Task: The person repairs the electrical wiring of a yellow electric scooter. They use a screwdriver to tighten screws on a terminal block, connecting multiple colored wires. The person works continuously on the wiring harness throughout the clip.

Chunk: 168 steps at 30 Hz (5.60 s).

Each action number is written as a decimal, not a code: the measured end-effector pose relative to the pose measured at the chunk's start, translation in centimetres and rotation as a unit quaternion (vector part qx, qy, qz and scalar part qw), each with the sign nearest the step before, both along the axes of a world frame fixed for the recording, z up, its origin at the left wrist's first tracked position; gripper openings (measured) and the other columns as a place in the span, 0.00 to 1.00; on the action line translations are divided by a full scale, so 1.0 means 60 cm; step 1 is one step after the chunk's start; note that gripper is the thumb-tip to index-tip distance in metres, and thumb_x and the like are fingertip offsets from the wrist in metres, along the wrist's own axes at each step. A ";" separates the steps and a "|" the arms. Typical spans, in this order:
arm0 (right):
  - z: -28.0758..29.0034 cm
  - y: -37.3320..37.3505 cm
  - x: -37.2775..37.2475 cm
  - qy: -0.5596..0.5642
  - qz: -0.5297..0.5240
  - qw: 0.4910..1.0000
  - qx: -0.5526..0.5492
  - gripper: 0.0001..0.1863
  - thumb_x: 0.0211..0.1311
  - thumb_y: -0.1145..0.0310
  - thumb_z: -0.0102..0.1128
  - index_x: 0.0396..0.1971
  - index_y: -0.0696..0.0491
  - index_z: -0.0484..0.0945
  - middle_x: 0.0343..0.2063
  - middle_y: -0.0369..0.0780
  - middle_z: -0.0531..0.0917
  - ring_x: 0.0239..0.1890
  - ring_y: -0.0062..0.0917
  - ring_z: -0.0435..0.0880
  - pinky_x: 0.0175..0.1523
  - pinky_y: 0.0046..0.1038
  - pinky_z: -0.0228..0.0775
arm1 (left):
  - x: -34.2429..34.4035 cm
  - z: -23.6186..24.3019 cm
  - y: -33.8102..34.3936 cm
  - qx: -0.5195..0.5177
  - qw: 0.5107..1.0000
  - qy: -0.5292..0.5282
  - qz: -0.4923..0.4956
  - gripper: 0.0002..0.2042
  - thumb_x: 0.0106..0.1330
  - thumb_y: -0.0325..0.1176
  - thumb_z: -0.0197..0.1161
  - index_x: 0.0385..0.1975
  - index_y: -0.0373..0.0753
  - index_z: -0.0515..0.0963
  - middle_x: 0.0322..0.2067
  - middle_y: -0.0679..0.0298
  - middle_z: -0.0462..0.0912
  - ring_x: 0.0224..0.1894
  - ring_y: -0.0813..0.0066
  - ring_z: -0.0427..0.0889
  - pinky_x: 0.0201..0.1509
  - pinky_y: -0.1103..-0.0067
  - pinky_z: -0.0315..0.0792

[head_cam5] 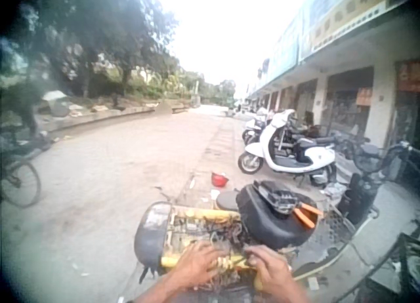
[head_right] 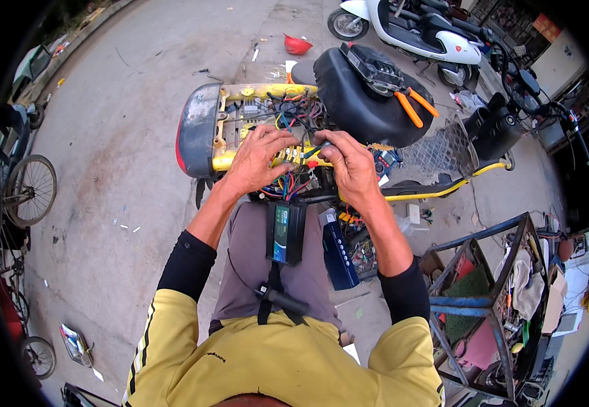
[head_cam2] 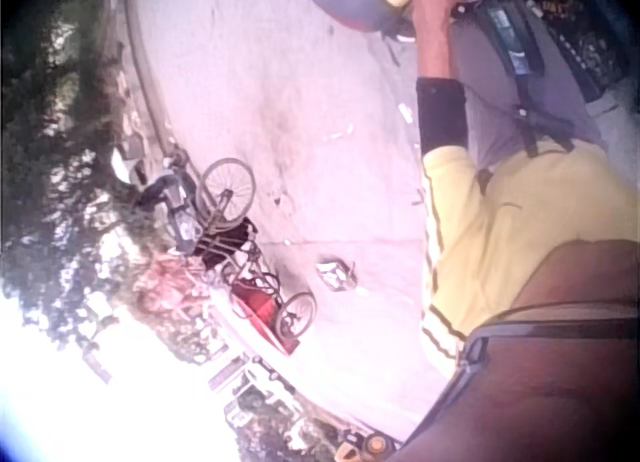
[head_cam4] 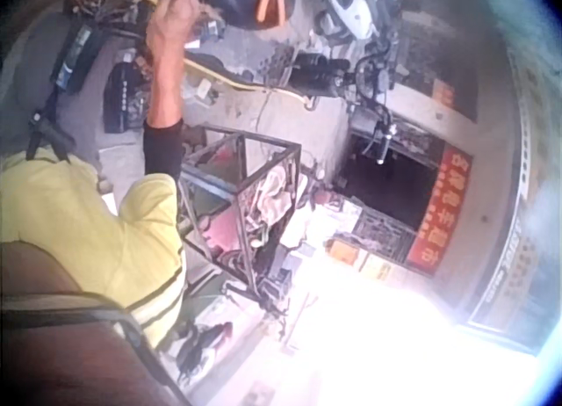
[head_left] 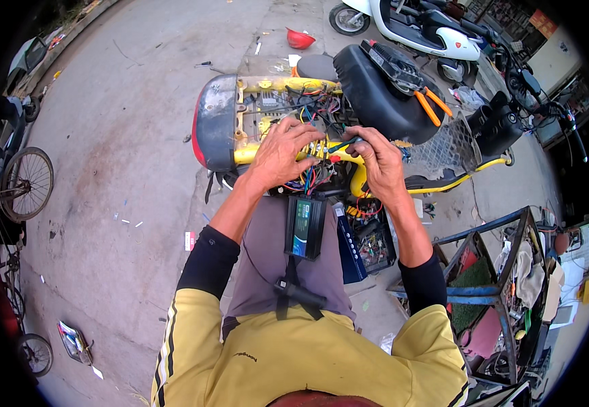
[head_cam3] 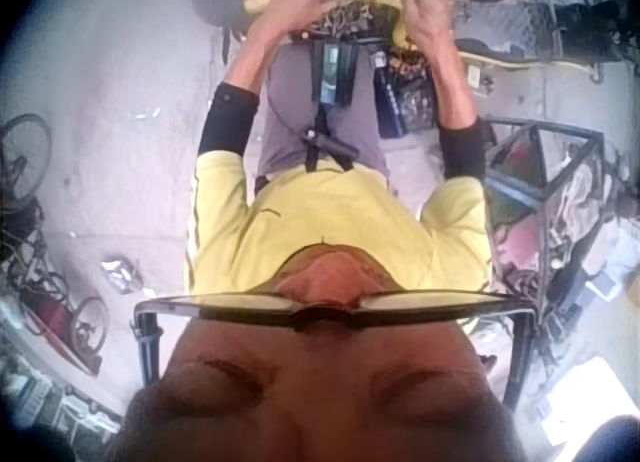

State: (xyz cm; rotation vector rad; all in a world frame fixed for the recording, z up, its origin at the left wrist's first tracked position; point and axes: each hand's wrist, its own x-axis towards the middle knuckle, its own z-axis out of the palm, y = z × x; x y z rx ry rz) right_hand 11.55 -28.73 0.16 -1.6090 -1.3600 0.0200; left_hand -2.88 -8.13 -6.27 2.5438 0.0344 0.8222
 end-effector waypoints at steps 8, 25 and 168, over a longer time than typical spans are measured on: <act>0.001 0.015 0.005 -0.084 0.052 0.995 0.006 0.12 0.77 0.75 0.64 0.54 0.61 0.84 0.47 0.46 0.88 0.46 0.38 0.90 0.53 0.34 0.81 | -0.002 -0.004 0.002 0.002 1.000 -0.009 -0.001 0.28 0.57 0.34 0.81 0.61 0.45 0.84 0.61 0.64 0.84 0.66 0.56 0.75 0.72 0.60 0.71; 0.019 0.045 0.001 0.247 0.046 0.963 -0.102 0.11 0.79 0.72 0.62 0.56 0.56 0.84 0.34 0.35 0.87 0.31 0.17 0.85 0.37 0.26 0.78 | 0.019 0.001 -0.047 0.014 0.994 -0.036 0.101 0.29 0.49 0.45 0.85 0.52 0.45 0.85 0.53 0.66 0.84 0.62 0.58 0.75 0.66 0.59 0.68; -0.012 0.096 -0.055 0.075 0.058 0.995 0.018 0.10 0.79 0.68 0.65 0.49 0.58 0.83 0.41 0.40 0.87 0.37 0.24 0.82 0.45 0.28 0.76 | -0.040 -0.029 -0.013 -0.048 0.991 -0.072 0.098 0.29 0.58 0.31 0.80 0.62 0.39 0.82 0.56 0.56 0.82 0.61 0.51 0.79 0.67 0.59 0.72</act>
